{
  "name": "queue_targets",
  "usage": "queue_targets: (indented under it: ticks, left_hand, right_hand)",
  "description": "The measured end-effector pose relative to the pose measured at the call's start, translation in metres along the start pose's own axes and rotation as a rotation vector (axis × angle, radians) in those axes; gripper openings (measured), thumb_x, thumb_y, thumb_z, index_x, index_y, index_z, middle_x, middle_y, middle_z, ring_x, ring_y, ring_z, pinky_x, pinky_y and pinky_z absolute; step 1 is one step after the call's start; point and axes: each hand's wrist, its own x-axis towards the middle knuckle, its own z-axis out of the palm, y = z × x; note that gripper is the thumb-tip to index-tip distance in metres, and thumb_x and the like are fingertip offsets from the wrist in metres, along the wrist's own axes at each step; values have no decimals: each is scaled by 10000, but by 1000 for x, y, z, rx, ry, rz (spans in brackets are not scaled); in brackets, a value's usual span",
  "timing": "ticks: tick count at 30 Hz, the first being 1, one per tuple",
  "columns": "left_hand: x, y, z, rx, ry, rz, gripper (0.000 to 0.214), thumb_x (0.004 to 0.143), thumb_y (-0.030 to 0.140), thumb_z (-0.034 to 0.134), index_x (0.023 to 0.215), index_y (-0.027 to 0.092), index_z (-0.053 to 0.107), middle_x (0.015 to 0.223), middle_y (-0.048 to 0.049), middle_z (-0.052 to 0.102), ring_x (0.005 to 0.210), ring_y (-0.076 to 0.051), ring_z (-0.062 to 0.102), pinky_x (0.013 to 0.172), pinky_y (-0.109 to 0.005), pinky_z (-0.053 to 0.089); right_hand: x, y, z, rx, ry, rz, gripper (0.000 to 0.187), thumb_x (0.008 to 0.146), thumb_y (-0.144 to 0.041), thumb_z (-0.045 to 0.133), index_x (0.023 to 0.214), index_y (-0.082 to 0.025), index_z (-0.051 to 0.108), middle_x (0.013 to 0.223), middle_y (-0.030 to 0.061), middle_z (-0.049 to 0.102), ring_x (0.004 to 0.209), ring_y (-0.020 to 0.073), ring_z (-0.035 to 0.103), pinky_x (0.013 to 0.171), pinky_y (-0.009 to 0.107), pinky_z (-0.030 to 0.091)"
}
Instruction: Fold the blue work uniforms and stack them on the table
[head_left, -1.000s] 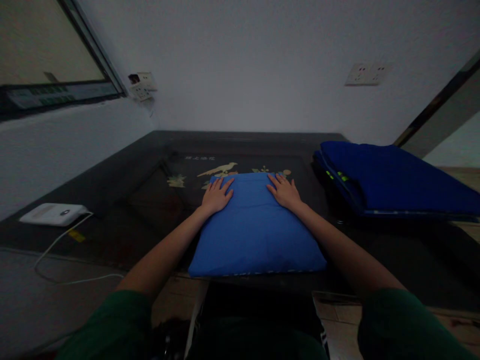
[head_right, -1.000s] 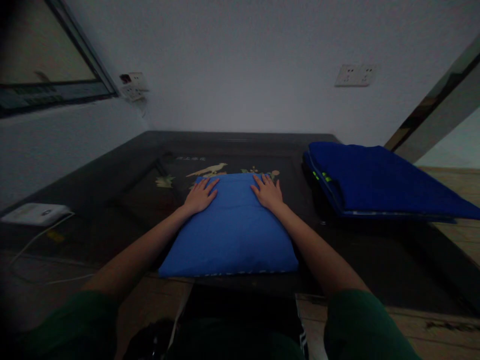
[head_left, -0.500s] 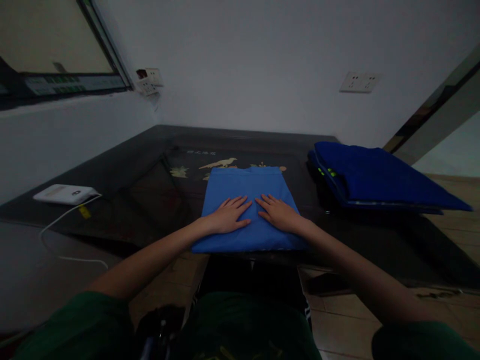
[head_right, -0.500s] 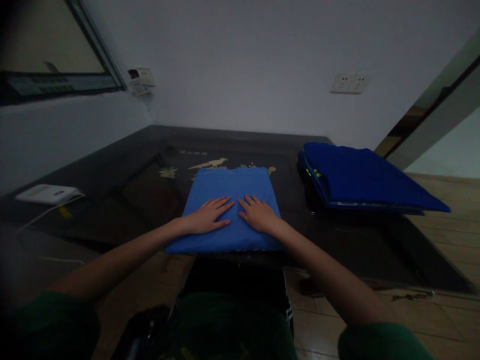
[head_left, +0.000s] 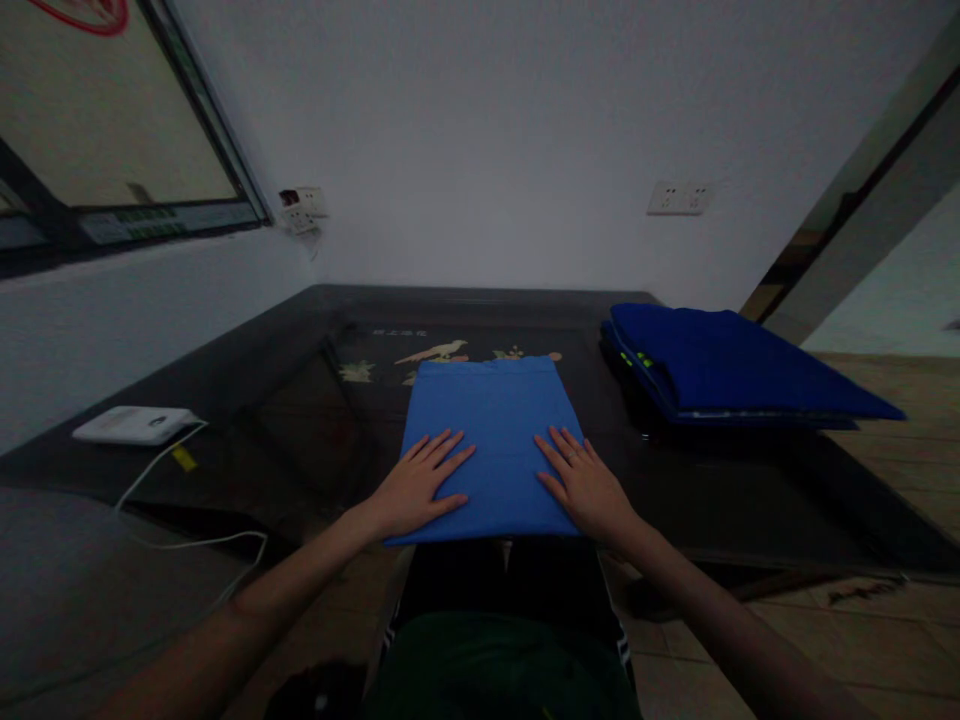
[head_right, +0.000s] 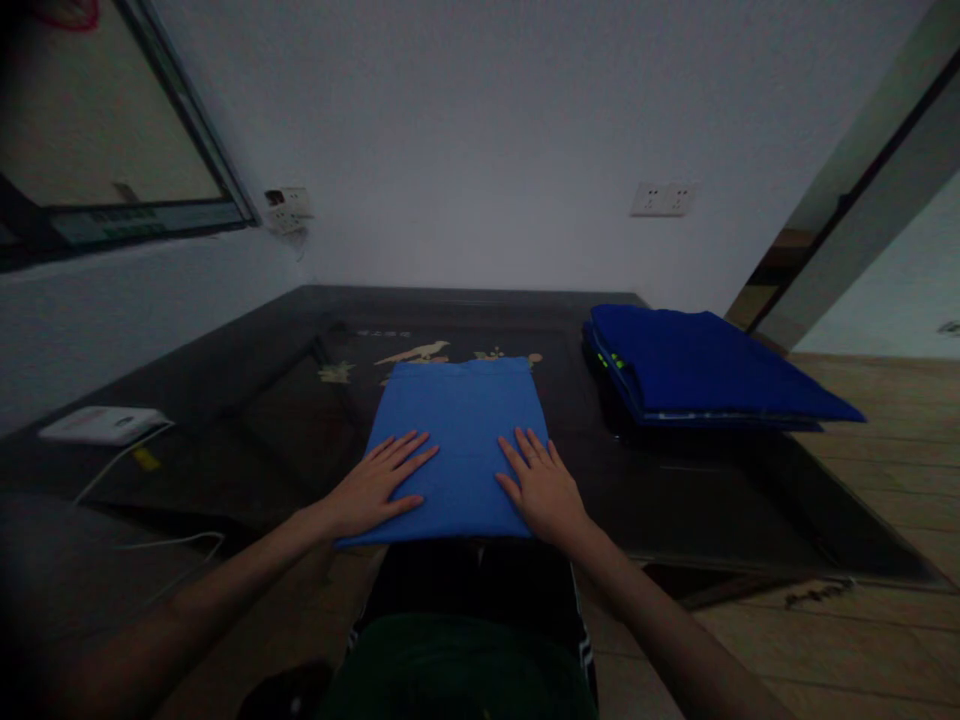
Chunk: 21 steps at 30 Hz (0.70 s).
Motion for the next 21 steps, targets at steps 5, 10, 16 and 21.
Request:
queue_targets:
  ticks: [5,10,16,21]
  left_hand:
    - [-4,23,1,13,43,-11,651,921,559,412,1490,269,289,1532,-98,324,1432,-257,260,1162,-470,209]
    - [12,67,12,-12,86,71,667,910,547,454,1499,316,241,1556,-56,279,1447,-248,218,1167,-501,205]
    - [-1,68,18,35,74,67,737,864,564,531,1500,360,220,1572,-56,240,1437,-291,237,1145,-528,253]
    - [-20,59,21,119,112,27,772,852,321,610,1497,399,192,1575,-44,235,1429,-262,269,1140,-498,292]
  right_hand:
    - [-6,-10,0,-47,49,-4,519,932,-374,438,1405,-161,476,1484,161,377,1396,324,312,1131,559,248]
    - [-5,-40,3,33,45,-111,527,949,-384,399,1465,-277,372,1535,60,299,1411,281,292,1103,512,341]
    - [-24,-37,7,0,48,-44,565,919,-491,458,1454,-321,387,1528,76,313,1402,336,294,1111,546,297]
    - [-37,-25,12,-23,105,17,585,910,-514,453,1450,-293,405,1511,102,348,1395,316,319,1112,513,303]
